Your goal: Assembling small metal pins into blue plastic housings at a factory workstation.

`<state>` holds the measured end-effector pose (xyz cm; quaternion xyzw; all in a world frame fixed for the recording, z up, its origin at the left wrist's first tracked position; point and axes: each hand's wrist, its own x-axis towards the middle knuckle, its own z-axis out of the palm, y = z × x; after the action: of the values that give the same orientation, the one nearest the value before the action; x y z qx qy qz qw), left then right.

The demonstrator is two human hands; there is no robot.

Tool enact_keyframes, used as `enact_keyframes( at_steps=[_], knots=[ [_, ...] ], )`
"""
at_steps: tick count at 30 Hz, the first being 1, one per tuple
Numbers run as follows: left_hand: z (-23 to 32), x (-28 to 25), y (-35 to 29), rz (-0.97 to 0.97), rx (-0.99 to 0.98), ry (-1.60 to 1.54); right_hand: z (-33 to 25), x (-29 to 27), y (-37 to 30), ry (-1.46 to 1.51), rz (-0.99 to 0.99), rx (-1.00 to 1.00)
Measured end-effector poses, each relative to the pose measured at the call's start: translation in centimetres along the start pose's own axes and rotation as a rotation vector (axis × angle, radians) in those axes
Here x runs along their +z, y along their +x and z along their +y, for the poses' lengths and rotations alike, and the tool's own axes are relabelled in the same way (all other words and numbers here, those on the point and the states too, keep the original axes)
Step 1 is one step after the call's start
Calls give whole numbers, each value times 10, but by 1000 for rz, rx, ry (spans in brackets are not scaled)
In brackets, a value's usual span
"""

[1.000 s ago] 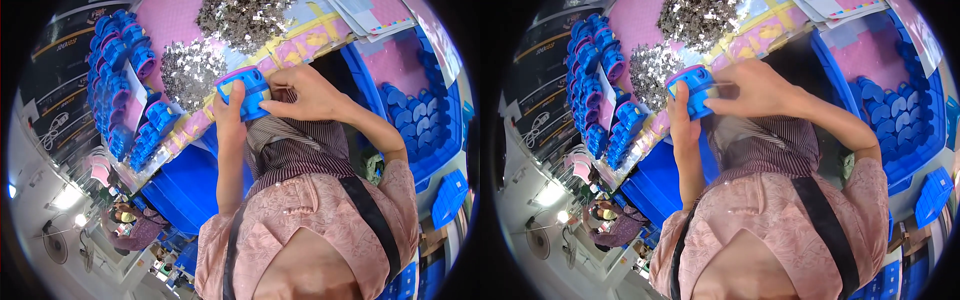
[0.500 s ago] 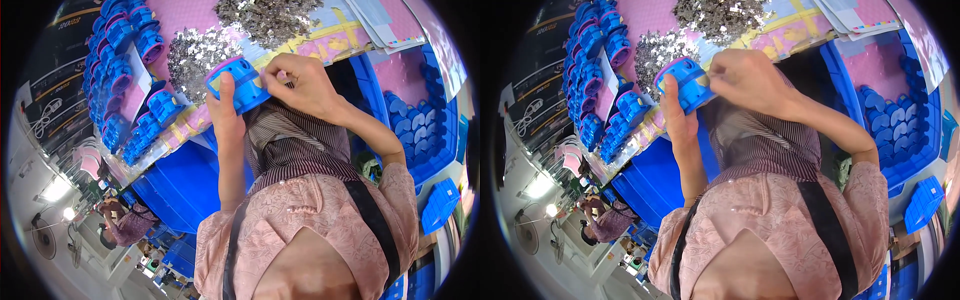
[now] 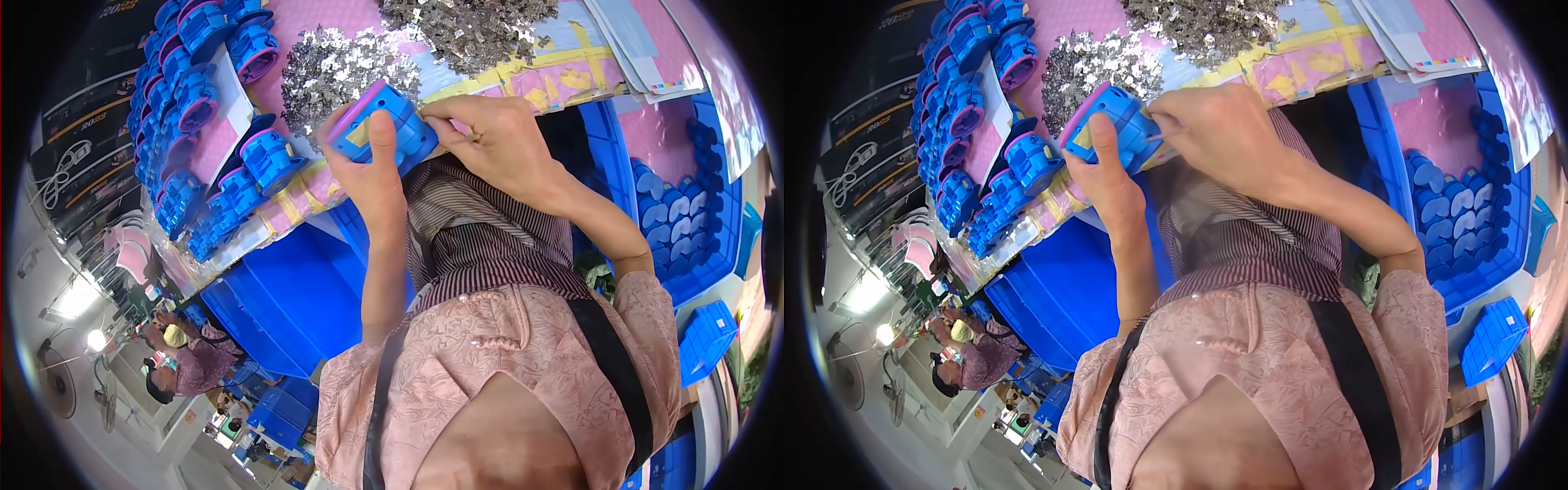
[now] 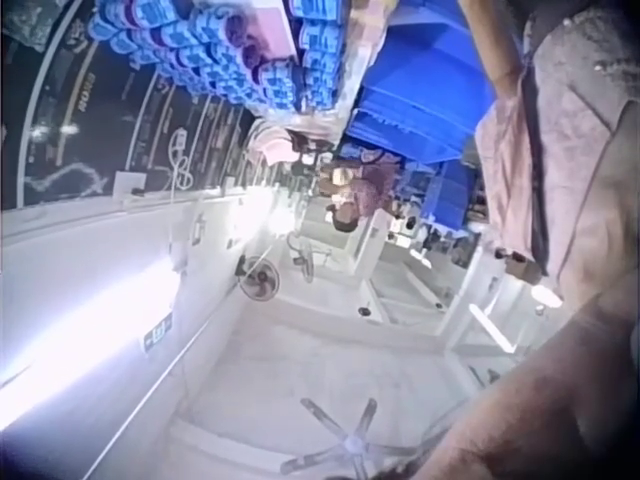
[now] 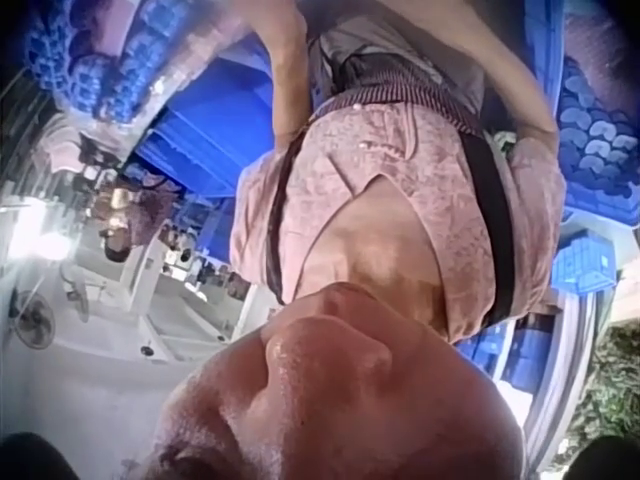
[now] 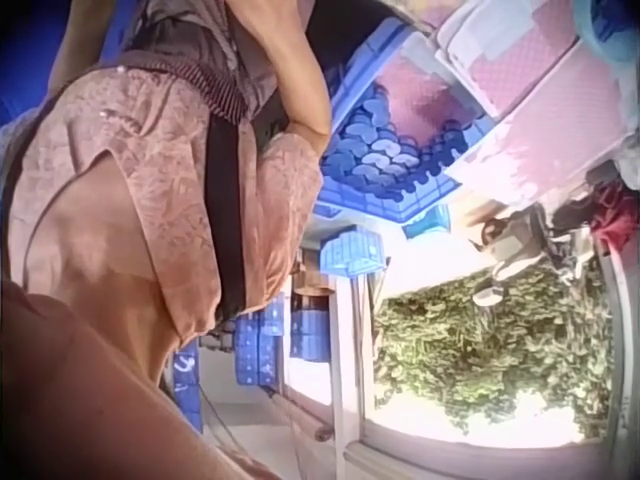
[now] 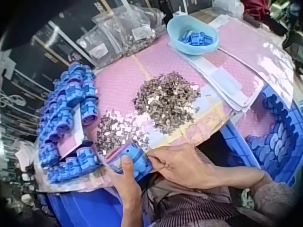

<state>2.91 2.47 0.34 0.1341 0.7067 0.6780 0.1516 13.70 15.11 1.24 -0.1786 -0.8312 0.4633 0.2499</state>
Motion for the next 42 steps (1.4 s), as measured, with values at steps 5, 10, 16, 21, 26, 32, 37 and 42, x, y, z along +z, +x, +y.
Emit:
enact_keyframes(
  at_steps=[5,10,16,21,26,32,37,42],
  knots=[
    [-6,-2,4,26,81,57,-6,-1,2,166,-69,138],
    [-4,-4,2,29,75,57,-5,-2,2,207,-81,146],
    [-4,-12,5,-64,-253,-592,17,8,-4,1078,-96,564],
    [-10,-10,6,-31,-47,-183,2,13,-4,596,101,203],
    [-11,-8,2,-39,58,-89,0,16,0,830,60,360],
    [-4,-10,1,-53,-165,-423,34,6,-6,1404,-237,665],
    [7,-15,0,-146,-290,-303,14,-5,6,310,-111,12],
    [7,-30,1,-346,-698,-891,-2,-10,16,265,-263,-93]
  ],
)
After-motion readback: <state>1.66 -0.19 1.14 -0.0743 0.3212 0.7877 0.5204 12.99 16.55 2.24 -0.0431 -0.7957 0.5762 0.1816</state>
